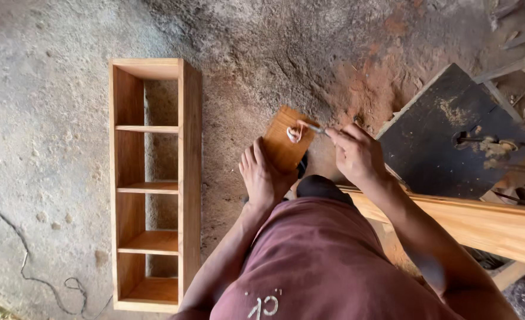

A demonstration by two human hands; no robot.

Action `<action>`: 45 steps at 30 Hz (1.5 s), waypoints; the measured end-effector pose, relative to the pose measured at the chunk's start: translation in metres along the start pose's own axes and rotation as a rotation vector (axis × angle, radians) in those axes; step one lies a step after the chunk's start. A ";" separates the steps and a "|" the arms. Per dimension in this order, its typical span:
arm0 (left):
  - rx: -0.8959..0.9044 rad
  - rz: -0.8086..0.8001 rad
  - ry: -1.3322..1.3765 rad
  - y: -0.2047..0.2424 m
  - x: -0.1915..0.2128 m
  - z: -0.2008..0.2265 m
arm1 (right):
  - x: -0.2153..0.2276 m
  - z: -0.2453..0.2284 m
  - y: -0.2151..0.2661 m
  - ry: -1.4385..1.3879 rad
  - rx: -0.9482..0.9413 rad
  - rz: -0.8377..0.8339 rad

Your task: The person mixes two different wood finishes on a small wooden board using a putty knife, then applies the mixture to a wooden cabinet door. The person sits on a stool while working on the door.

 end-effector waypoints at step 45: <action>-0.395 -0.007 0.043 -0.879 -0.231 0.160 | 0.002 0.375 -0.710 0.214 0.002 0.399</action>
Point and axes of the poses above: each hand's wrist, its own y-axis away from the middle knuckle, its own x-axis out of the back of the hand, z = x × y, the point moved 8 cm from there along -y, towards the middle knuckle, and after that the axes turned 8 degrees about x, right-handed, at the moved point
